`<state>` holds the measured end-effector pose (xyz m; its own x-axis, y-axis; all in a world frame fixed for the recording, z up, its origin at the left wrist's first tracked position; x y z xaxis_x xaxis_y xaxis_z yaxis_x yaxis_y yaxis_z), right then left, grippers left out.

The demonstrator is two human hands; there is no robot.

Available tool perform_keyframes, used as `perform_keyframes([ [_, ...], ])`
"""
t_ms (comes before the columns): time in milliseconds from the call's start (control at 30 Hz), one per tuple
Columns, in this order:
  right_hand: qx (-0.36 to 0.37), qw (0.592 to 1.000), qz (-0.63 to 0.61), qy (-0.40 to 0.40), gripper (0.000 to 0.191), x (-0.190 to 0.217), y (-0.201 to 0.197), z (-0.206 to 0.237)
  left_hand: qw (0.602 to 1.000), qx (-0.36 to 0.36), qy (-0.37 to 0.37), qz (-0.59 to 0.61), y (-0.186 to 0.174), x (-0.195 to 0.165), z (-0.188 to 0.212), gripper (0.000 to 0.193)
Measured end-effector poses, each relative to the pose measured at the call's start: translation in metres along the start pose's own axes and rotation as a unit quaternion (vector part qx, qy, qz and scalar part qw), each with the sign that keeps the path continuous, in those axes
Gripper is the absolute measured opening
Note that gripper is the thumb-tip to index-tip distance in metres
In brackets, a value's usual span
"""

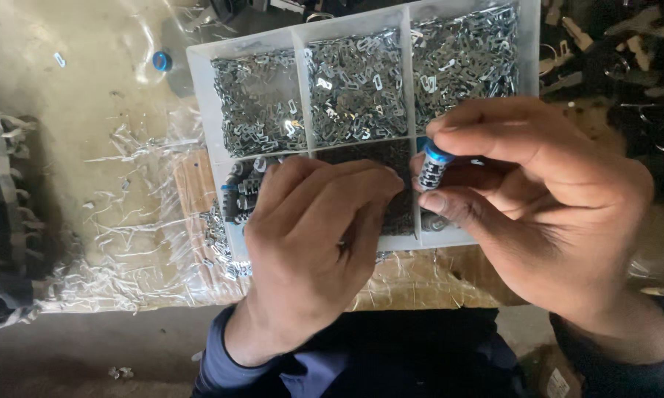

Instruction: The person assembles small metal keychain fittings at a workbench. They pick a gray cylindrical body with a blue cap from a compartment box, insert a spring and a small metal clip into it by hand, press the parts together, and place the finished assembly back into the box tray, repeating the cycle.

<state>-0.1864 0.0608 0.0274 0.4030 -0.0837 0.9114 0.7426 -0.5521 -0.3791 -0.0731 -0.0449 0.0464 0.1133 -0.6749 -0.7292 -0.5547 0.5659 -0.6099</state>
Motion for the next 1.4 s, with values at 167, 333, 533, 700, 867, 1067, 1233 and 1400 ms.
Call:
perform_keyframes([
  [167,0.032,0.999,-0.013,-0.028,0.028,0.001,0.005,0.001,0.969,-0.013,-0.111,0.222,0.001,0.024,0.019,0.021],
  [333,0.062,0.997,-0.035,-0.024,0.027,-0.001,0.010,0.004,0.937,-0.026,-0.147,0.316,0.008,0.035,0.031,0.026],
  [533,0.055,0.997,-0.040,-0.037,0.025,-0.002,0.009,0.006,0.959,-0.046,-0.088,0.264,0.005,0.029,0.030,0.024],
  [700,0.037,0.999,0.039,-0.011,0.024,-0.004,0.007,0.009,0.982,-0.046,0.005,0.181,0.001,0.013,0.026,0.028],
  [867,0.054,0.996,0.010,-0.063,0.026,0.008,0.011,0.004,0.973,-0.001,-0.065,0.220,0.005,0.025,0.029,0.027],
  [1067,0.055,0.997,0.009,-0.058,0.028,0.003,0.011,0.008,0.976,0.020,-0.097,0.196,0.006,0.027,0.029,0.028],
  [1233,0.058,0.997,0.004,-0.059,0.026,0.003,0.010,0.009,0.961,0.019,-0.124,0.245,0.006,0.027,0.018,0.032],
  [1400,0.019,0.998,-0.051,-0.039,0.030,0.002,0.005,-0.002,0.999,0.004,0.030,0.020,-0.003,0.001,0.003,0.024],
])
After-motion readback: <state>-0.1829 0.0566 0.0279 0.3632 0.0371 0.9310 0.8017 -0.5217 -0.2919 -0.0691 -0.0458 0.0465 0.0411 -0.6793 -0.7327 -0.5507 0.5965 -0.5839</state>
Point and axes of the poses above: each hand's wrist, its own z-axis away from the middle knuckle, its own y-axis out of the palm, x = y × z, the point moved 10 cm from there along -z, towards the middle knuckle, and after that the axes turned 2 degrees about -y, right-handed, at the moved point
